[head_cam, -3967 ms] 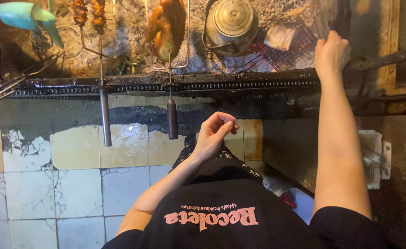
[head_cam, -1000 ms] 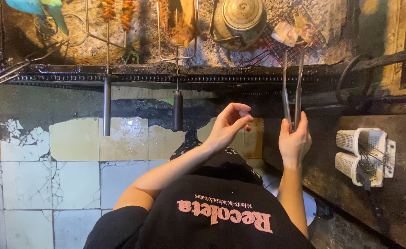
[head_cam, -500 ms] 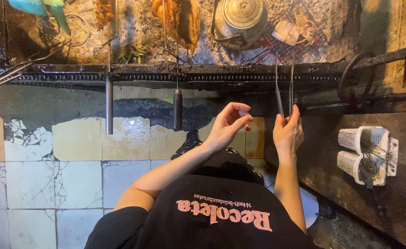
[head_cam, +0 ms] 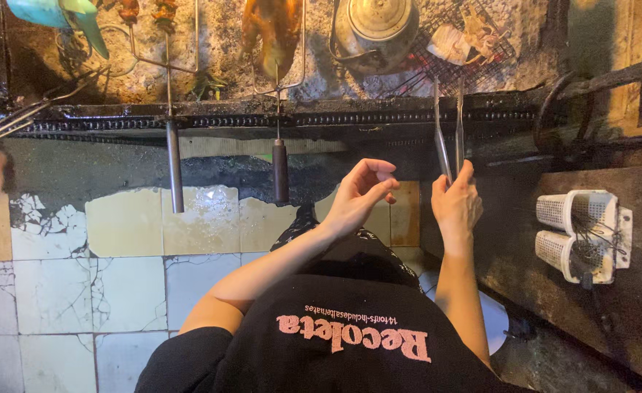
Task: The person prepares a whole squid by hand and then grills it and chicken skewers over an open charcoal pit using tongs.
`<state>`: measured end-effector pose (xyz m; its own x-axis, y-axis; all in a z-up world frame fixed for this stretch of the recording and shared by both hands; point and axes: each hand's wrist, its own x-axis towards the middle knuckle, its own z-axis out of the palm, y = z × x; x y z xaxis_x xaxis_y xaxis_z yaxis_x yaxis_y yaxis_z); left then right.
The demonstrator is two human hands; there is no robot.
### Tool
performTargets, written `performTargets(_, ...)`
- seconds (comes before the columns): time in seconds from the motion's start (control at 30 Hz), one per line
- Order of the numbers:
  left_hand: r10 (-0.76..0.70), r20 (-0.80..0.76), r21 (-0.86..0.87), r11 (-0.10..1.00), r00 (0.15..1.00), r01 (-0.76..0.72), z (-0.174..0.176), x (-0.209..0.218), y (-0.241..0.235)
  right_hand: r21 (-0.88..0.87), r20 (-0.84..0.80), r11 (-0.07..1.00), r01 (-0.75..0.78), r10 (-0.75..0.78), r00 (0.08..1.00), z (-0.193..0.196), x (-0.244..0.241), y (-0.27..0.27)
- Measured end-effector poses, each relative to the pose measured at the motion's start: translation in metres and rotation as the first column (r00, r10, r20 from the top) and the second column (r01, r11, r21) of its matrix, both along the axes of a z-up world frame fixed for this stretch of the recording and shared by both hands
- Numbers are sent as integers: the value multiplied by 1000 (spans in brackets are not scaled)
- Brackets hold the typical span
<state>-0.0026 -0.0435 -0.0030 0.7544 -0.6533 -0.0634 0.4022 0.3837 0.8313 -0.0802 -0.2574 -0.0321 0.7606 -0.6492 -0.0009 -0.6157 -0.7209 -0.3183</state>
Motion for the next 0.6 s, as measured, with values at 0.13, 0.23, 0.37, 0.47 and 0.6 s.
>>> performTargets(0.13, 11, 5, -15, 1000, 1000, -11, 1, 1, 0, 6, -76, 999, 43, -42, 996, 4, 3, 2)
performTargets(0.23, 25, 3, -8, 1000, 1000, -25, 2, 0, 0, -8, -82, 999, 36, -37, 996, 2, 3, 1)
performTargets(0.37, 29, -3, -1, 1000, 1000, -29, 0, 0, 1, -23, -34, 1000, 3, -3, 999, -2, 0, 0)
performTargets(0.47, 18, -9, -3, 1000, 1000, -18, -2, 0, 0, -17, -46, 1000, 17, -17, 999, -4, 0, -2)
performTargets(0.6, 23, 5, -12, 1000, 1000, -23, -1, 0, -1, -14, -73, 1000, 26, -27, 997, -7, -1, -4)
